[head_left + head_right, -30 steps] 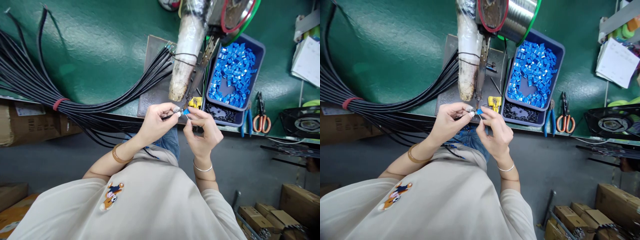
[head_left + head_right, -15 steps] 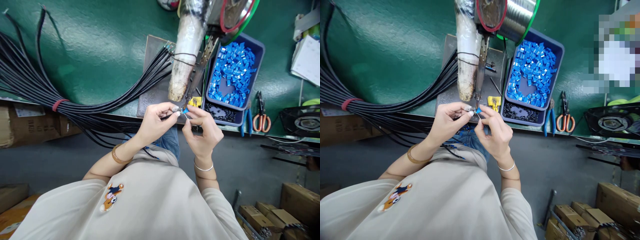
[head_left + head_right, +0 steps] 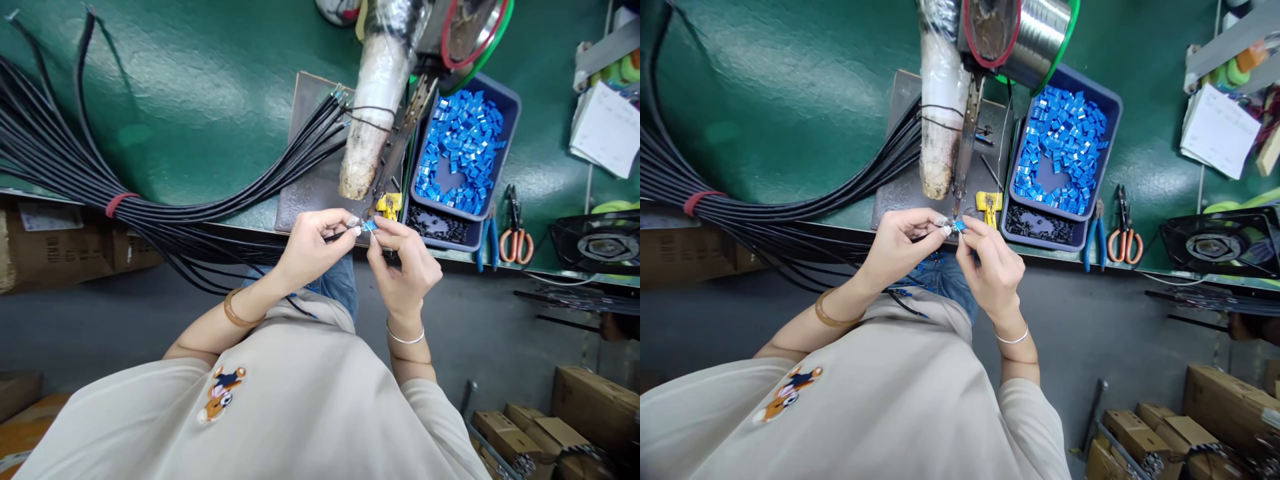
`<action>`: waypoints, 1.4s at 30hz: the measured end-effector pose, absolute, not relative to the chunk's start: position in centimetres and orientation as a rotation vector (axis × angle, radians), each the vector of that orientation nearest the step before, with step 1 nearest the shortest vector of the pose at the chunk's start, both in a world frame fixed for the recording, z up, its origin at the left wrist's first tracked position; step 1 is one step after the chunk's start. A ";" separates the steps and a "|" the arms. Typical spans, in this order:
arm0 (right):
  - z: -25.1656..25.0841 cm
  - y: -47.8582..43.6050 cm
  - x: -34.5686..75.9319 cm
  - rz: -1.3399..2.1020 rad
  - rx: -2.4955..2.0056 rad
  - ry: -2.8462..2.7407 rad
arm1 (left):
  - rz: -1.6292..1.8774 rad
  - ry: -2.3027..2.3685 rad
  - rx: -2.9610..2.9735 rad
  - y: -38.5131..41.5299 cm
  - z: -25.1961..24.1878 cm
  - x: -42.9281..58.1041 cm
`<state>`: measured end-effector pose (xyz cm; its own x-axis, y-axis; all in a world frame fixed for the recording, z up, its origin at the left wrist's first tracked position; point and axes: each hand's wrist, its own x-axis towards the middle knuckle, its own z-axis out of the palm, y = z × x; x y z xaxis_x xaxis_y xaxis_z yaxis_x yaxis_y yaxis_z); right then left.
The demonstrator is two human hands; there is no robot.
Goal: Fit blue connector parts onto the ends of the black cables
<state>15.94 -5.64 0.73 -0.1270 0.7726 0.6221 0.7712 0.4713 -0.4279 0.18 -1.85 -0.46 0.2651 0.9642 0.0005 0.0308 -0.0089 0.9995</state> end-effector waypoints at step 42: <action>-0.4 -5.4 15.5 -0.123 -1.312 -1.792 | 1.486 1.120 1.984 -2.3 -1.1 0.9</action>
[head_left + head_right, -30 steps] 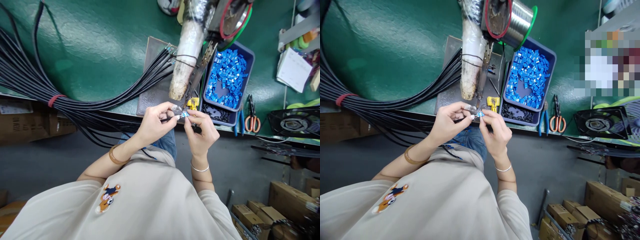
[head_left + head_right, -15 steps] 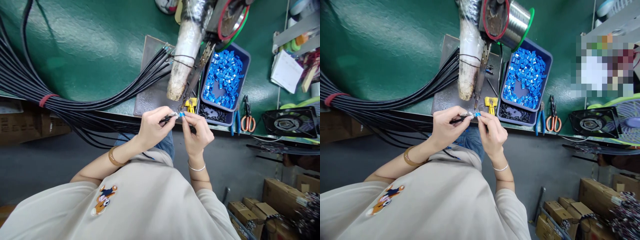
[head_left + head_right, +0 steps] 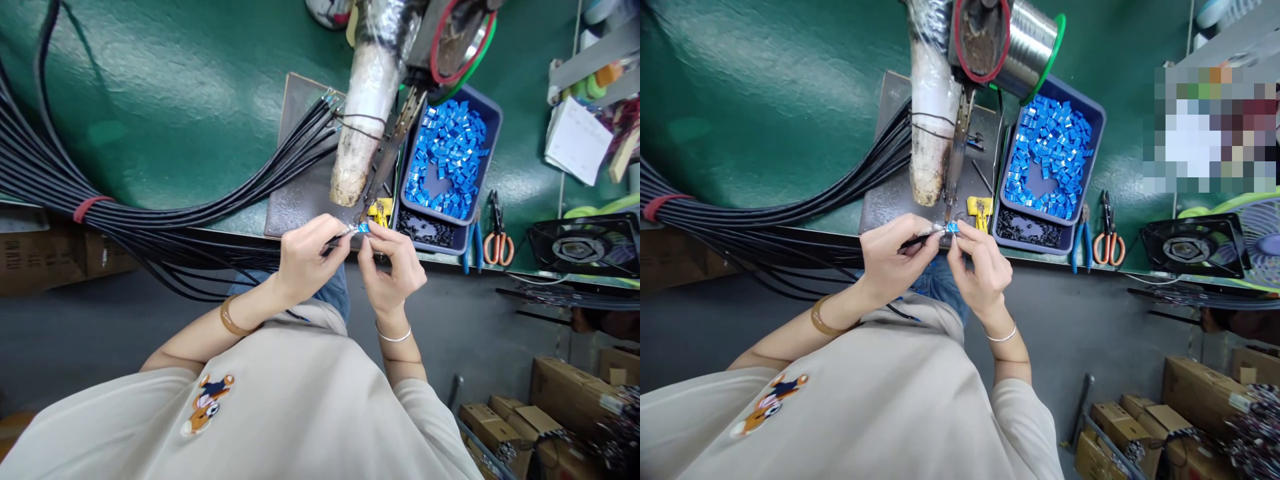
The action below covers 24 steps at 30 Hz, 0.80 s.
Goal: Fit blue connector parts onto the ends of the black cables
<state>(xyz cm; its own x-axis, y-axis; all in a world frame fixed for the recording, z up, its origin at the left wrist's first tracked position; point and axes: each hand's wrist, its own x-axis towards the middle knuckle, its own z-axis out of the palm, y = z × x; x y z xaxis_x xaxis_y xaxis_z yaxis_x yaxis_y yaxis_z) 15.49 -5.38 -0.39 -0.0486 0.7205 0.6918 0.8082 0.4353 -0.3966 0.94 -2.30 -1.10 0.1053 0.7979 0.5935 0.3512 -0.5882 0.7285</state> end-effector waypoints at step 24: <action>0.2 -5.6 15.3 -0.070 -1.373 -1.879 | 1.492 1.113 2.006 -2.8 -2.1 0.6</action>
